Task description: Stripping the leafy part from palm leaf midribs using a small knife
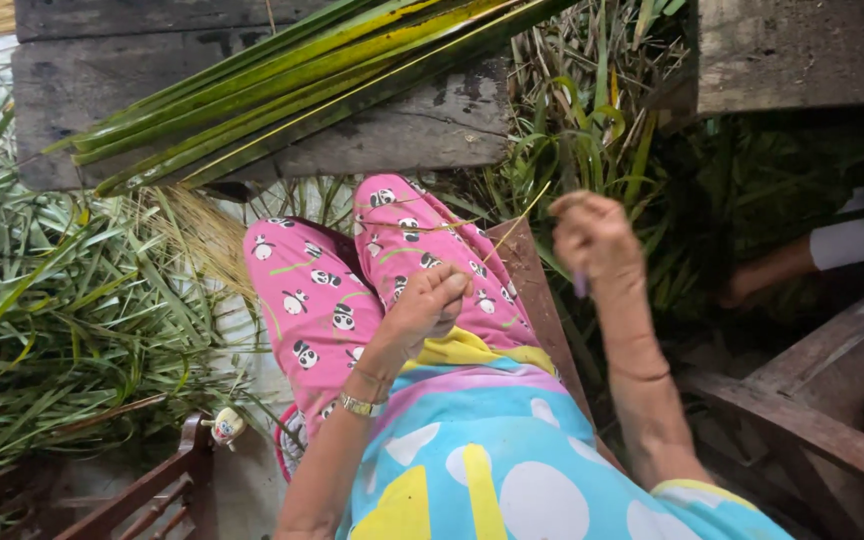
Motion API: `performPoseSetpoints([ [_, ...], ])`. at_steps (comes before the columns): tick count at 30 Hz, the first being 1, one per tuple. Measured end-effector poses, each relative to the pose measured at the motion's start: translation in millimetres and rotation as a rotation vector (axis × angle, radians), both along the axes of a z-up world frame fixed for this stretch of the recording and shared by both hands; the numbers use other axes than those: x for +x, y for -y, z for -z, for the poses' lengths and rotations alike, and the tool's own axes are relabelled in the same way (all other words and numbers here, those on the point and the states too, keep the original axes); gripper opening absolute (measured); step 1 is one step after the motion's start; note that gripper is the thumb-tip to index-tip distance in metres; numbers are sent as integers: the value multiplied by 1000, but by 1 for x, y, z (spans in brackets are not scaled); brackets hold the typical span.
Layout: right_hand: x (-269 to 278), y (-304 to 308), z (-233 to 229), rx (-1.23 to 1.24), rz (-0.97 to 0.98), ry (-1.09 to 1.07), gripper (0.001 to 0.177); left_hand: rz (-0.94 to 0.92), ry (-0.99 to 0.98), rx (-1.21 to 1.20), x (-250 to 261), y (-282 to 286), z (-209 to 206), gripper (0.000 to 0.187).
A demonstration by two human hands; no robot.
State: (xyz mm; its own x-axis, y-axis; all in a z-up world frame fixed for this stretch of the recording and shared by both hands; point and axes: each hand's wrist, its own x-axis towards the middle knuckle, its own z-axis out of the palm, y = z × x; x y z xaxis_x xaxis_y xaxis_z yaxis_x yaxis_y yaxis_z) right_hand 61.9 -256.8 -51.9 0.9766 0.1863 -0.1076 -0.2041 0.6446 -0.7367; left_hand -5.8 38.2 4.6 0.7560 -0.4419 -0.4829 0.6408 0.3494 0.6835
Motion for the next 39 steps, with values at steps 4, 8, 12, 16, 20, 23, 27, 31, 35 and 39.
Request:
performPoseSetpoints([
  [4, -13, -29, -25, -255, -20, -81, 27, -66, 171, 178, 14, 6, -23, 15],
  [8, -14, -9, -20, -234, 62, -46, 28, 29, 887, 880, 29, -11, -85, 8],
  [12, -18, 4, -27, -215, 80, -2, 26, 88, 1220, 1213, 38, -8, -131, 12],
  [16, -23, 13, -34, -267, 133, 60, 26, -86, 1740, 1467, 53, 5, -160, 7],
  [20, -32, 3, -62, -318, 225, 88, 21, -82, 1898, 1445, 63, 16, -160, 12],
  [23, -42, -26, -107, -252, 240, 69, 20, -9, 1897, 1460, 66, 18, -151, 5],
  [27, -46, -24, -75, -48, 135, 192, 62, -103, 1892, 1376, 69, 16, -142, 10],
  [31, -48, -38, -86, -144, 168, 146, 19, -215, 1809, 1190, 60, 22, -169, 16],
  [35, -46, -37, -75, -115, 156, 84, 16, -379, 1707, 963, 46, 30, -187, 20],
  [39, -46, -40, -86, -144, 174, 73, 17, -415, 1562, 827, 39, 39, -170, 19],
])
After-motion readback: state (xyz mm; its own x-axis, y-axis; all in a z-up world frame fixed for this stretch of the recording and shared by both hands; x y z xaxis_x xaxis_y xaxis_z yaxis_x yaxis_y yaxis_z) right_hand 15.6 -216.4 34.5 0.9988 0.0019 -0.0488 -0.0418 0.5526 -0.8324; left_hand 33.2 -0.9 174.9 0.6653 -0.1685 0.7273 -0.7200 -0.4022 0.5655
